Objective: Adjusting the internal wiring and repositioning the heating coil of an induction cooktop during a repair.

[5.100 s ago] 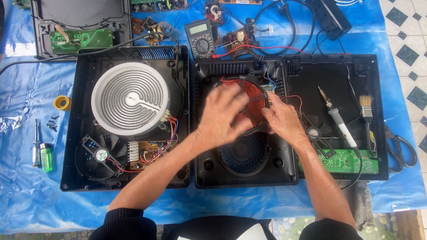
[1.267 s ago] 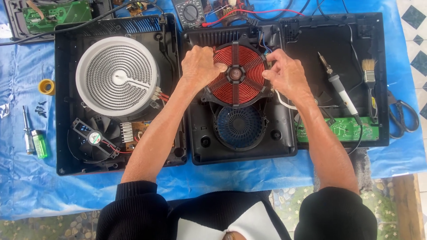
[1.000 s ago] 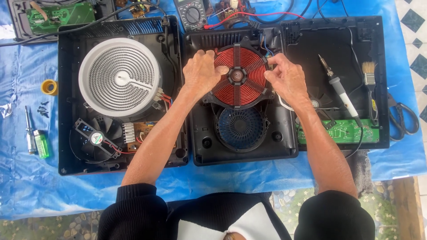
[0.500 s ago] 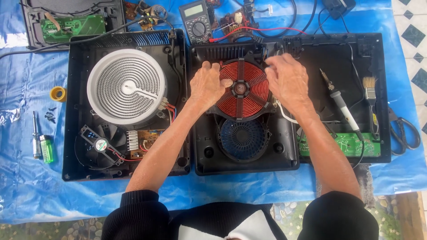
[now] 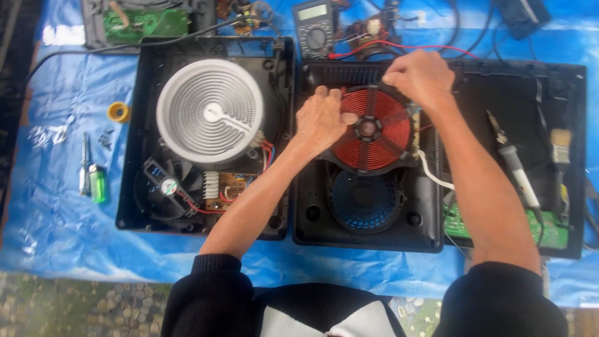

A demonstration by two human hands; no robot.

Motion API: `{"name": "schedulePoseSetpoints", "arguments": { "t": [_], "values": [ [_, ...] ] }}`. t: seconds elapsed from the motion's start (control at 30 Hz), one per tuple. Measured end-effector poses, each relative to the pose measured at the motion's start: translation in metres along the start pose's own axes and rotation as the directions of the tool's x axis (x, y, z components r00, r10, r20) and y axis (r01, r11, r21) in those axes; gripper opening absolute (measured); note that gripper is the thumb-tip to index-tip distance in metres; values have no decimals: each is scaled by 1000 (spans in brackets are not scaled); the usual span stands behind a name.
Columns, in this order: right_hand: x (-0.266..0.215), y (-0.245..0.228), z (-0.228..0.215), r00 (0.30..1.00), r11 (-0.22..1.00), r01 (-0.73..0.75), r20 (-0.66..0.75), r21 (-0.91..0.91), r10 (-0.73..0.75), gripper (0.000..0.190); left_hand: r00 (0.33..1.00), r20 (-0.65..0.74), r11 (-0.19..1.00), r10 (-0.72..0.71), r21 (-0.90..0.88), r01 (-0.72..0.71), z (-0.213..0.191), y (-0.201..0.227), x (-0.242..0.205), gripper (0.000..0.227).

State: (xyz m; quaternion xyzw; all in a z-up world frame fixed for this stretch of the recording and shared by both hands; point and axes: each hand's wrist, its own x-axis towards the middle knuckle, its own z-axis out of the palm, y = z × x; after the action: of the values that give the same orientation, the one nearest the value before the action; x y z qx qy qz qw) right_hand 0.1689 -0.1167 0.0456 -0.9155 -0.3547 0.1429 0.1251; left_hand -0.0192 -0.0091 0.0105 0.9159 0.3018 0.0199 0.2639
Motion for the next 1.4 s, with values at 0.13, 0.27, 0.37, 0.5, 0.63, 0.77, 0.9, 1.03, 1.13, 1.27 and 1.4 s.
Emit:
{"name": "schedulePoseSetpoints", "arguments": {
  "t": [0.13,0.27,0.37,0.5,0.63,0.77,0.9,1.03,1.13,1.27,1.4],
  "values": [
    [8,-2,10,1000,997,-25,9,-67,26,19,998,43,998,-35,-41,37,-6,-1,-1,54],
    [17,7,15,999,999,-43,-19,-14,43,12,997,73,997,-39,-70,44,-13,1,-2,56],
    [12,4,11,1000,999,-30,4,-22,30,9,996,82,995,-24,-97,32,-14,-1,-5,54],
    [2,5,7,999,1000,-8,38,-13,9,6,995,99,997,-14,-73,22,-11,-1,-7,59],
    [-5,5,8,1000,997,-29,9,67,28,5,995,97,996,9,-92,0,-15,0,-9,59],
    [-9,8,11,999,994,-30,-20,110,32,8,974,207,987,95,-150,-64,-41,1,-25,83],
    [-7,12,16,999,990,9,-47,138,-3,5,903,349,963,250,-189,-193,-65,3,-58,141],
    [-10,13,13,999,987,25,-48,158,-18,6,891,411,981,193,-107,-163,-13,-13,-66,151],
    [-12,11,12,999,994,19,-31,109,-15,20,954,177,964,242,68,-257,31,-34,-60,148],
    [-24,4,10,996,961,85,-41,263,-76,19,963,144,931,230,256,-261,29,-23,-70,128],
    [-23,16,14,997,880,71,-13,469,-74,13,965,96,901,243,346,-261,30,-19,-74,107]
  ]
}}
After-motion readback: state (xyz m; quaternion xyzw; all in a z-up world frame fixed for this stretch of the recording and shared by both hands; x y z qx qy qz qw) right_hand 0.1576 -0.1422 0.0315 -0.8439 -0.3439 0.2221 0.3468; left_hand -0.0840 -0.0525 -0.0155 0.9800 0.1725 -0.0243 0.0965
